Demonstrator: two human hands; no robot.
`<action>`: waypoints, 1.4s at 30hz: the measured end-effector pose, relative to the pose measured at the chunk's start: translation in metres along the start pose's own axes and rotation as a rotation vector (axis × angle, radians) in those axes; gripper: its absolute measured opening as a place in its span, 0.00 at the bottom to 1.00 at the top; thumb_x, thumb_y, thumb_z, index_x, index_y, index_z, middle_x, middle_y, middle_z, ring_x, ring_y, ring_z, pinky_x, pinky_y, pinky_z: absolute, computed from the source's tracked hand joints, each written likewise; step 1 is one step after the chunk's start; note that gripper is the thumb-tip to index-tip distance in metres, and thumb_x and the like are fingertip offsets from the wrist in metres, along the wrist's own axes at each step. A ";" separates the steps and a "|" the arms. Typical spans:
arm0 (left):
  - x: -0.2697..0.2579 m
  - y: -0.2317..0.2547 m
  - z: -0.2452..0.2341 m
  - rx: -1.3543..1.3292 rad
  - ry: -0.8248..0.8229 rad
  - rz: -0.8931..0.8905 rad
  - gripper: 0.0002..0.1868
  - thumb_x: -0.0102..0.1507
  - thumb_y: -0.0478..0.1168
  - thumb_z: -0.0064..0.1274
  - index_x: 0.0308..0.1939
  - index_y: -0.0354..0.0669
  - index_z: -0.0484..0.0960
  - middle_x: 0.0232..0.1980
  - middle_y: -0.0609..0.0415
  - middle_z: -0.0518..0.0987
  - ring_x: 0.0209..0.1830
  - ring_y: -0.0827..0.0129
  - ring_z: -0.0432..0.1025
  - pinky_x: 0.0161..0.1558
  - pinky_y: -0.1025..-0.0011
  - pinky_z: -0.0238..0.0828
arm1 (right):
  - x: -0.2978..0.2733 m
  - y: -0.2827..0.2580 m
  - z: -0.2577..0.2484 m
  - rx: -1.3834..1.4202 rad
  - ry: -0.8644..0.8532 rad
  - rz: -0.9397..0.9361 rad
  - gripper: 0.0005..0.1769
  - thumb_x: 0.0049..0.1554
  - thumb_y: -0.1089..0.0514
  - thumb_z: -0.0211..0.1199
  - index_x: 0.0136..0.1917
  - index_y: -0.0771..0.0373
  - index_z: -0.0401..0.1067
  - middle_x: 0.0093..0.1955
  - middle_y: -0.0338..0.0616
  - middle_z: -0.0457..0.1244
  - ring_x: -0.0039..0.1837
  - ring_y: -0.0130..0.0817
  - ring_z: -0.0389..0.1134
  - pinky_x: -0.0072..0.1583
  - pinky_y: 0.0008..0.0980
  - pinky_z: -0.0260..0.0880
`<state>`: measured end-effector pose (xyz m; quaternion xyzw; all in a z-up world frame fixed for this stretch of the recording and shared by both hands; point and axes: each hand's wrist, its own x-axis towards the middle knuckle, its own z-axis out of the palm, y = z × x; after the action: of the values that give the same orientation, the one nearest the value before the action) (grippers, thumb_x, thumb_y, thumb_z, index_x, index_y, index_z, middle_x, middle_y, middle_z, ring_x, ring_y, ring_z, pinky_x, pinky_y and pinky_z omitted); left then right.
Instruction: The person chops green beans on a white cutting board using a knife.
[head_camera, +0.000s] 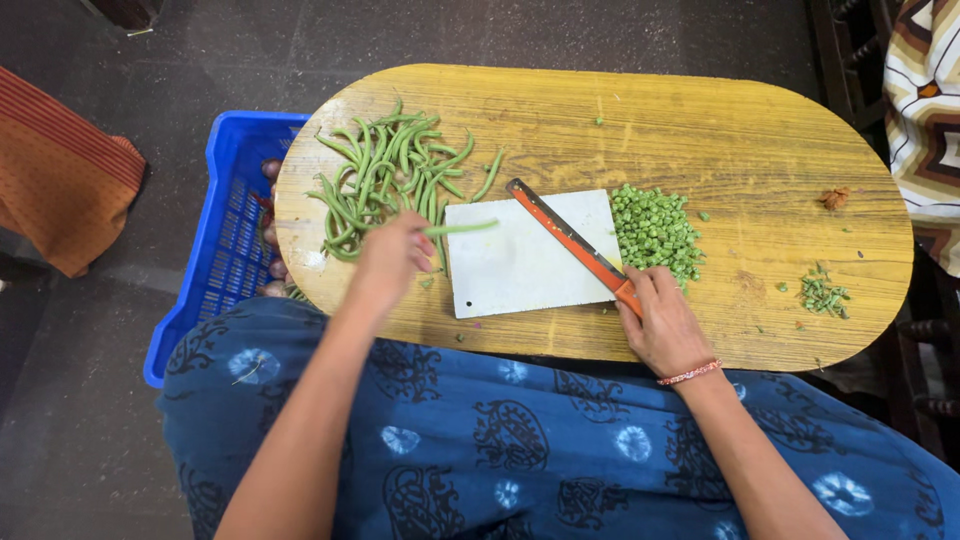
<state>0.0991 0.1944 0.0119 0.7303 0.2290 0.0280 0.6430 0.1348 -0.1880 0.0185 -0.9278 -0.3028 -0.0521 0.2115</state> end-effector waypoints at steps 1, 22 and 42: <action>-0.011 -0.003 0.011 0.421 -0.066 0.183 0.15 0.63 0.25 0.40 0.50 0.33 0.79 0.34 0.50 0.79 0.27 0.67 0.75 0.32 0.68 0.77 | 0.000 0.000 0.001 -0.001 -0.012 0.017 0.29 0.54 0.61 0.63 0.68 0.67 0.65 0.55 0.58 0.59 0.56 0.56 0.66 0.56 0.47 0.70; 0.033 -0.014 0.045 0.959 0.260 0.675 0.20 0.55 0.23 0.53 0.45 0.46 0.88 0.52 0.55 0.79 0.59 0.59 0.69 0.62 0.57 0.59 | -0.014 -0.022 -0.058 0.072 0.318 0.096 0.17 0.60 0.62 0.61 0.61 0.68 0.68 0.49 0.57 0.62 0.50 0.56 0.68 0.51 0.48 0.70; 0.050 0.010 0.135 0.842 -0.088 1.034 0.12 0.56 0.26 0.53 0.36 0.45 0.87 0.44 0.51 0.83 0.46 0.53 0.76 0.50 0.59 0.73 | -0.034 -0.003 -0.051 0.120 0.419 0.205 0.13 0.59 0.63 0.62 0.57 0.71 0.69 0.47 0.59 0.64 0.49 0.56 0.68 0.50 0.47 0.70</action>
<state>0.1924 0.0868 -0.0144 0.9352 -0.1854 0.2111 0.2155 0.1074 -0.2256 0.0577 -0.9084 -0.1589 -0.2037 0.3287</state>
